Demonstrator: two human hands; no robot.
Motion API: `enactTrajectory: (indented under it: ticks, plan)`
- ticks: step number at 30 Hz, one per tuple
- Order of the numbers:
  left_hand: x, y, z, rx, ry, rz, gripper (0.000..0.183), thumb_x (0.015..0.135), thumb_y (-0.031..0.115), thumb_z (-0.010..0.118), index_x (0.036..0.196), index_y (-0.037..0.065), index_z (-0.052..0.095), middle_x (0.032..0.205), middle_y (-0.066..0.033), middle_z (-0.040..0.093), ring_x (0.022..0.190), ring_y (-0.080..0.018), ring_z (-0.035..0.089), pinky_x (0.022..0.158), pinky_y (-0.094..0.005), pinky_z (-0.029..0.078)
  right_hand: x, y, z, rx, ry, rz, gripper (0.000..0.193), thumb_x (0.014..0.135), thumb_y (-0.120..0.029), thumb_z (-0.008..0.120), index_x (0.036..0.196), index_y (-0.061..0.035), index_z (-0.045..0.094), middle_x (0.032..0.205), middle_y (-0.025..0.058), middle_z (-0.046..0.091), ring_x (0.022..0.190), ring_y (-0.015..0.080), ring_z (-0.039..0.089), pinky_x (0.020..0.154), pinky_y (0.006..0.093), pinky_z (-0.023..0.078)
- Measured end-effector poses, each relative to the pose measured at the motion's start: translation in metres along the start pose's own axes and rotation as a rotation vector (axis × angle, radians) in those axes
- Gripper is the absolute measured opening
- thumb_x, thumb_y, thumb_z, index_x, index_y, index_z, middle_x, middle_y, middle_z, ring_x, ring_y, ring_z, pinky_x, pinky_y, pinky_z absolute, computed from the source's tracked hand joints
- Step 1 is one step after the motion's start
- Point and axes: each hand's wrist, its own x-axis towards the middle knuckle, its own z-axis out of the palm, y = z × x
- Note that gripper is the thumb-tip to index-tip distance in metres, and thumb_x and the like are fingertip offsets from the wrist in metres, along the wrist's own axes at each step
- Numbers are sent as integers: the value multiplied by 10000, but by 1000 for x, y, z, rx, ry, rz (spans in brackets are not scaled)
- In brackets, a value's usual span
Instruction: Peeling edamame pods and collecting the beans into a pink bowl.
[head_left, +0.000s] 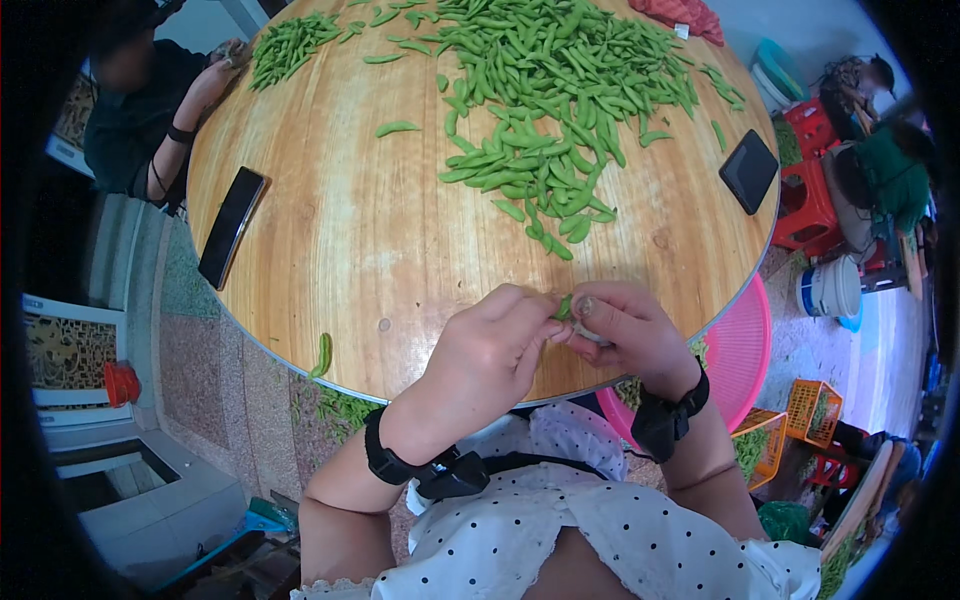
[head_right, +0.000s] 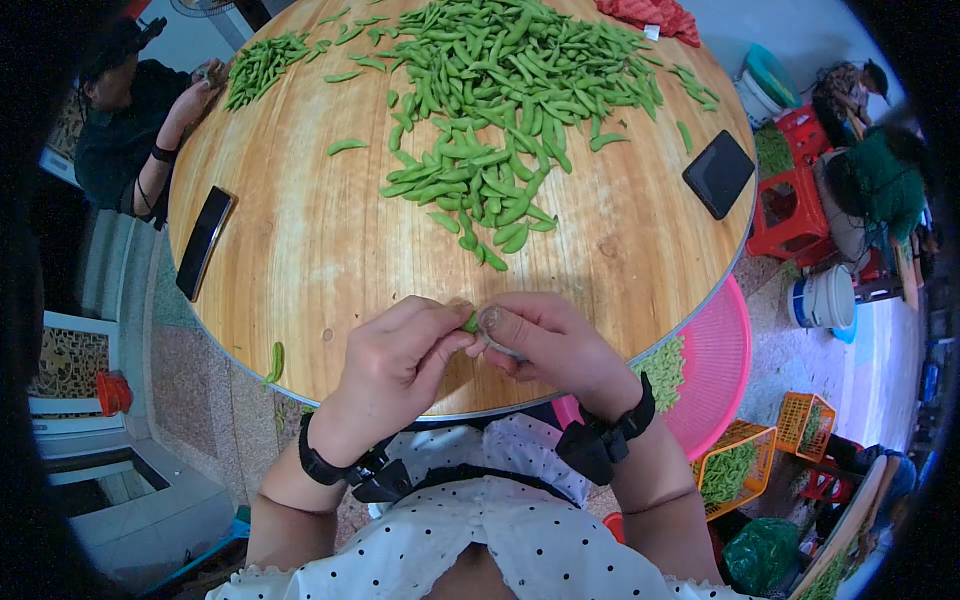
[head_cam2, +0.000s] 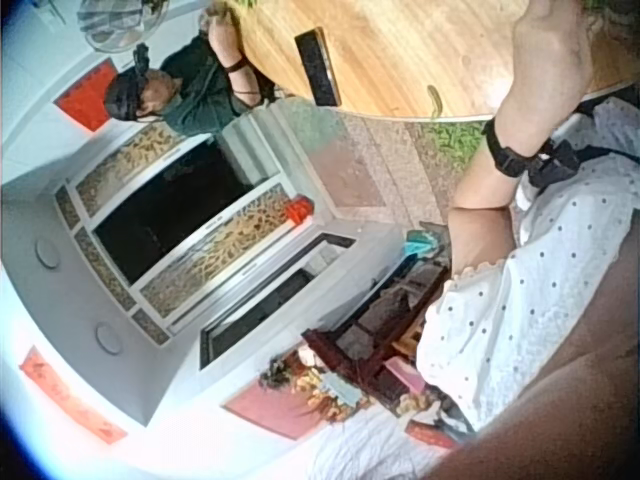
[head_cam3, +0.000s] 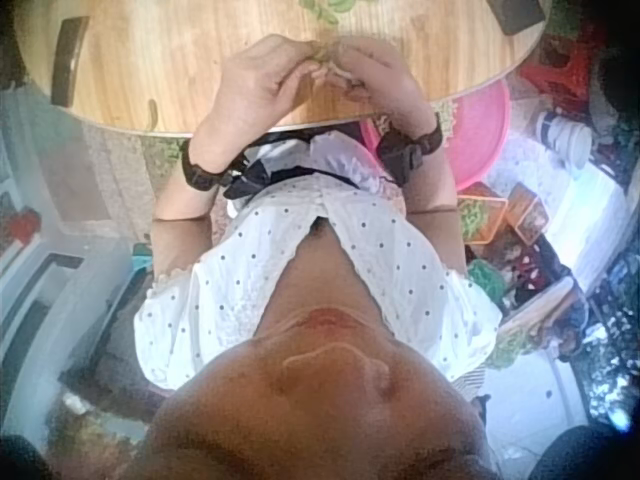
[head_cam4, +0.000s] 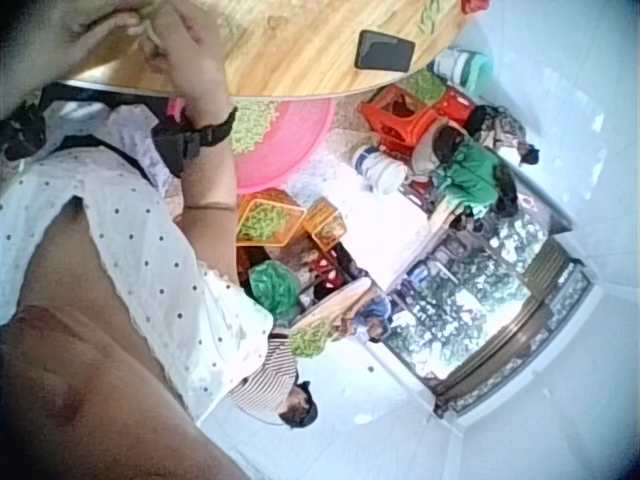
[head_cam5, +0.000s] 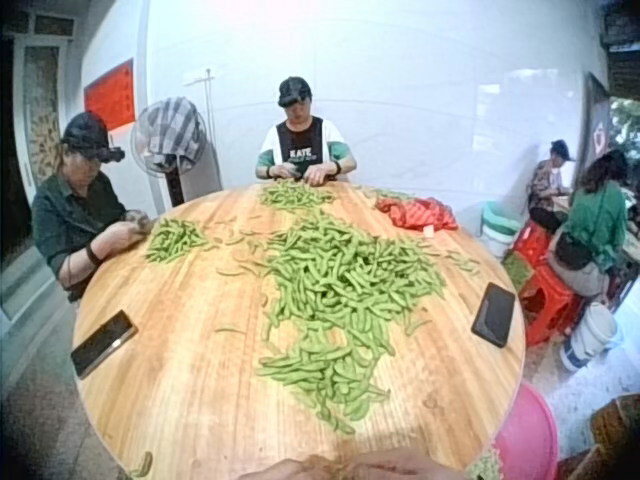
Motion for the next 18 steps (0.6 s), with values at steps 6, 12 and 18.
enactTrajectory:
  ticks: [6, 12, 18]
  plan:
    - [-3, -5, 7, -72, 73, -6, 97, 760, 2, 591, 853, -14, 572, 746, -132, 564, 647, -288, 578, 548, -331, 472, 1, 4, 4, -106, 46, -138, 283, 886, -296, 476, 836, -30, 557, 636, -14, 471, 574, 44, 411, 477, 172, 292]
    - [1, -2, 1, -41, 15, -5, 162, 729, -3, 627, 889, -13, 603, 721, -119, 594, 633, -232, 601, 552, -279, 469, -4, -2, -3, 60, -3, 1, 311, 908, -304, 456, 889, -26, 596, 643, -13, 475, 560, 39, 401, 428, 167, 262]
    - [1, -1, 2, -17, -21, 9, 133, 741, -5, 608, 872, -9, 582, 757, -124, 577, 650, -264, 587, 554, -310, 473, -2, 1, 0, -35, 22, -12, 295, 909, -274, 452, 849, -24, 597, 619, -19, 447, 528, 38, 365, 424, 171, 246]
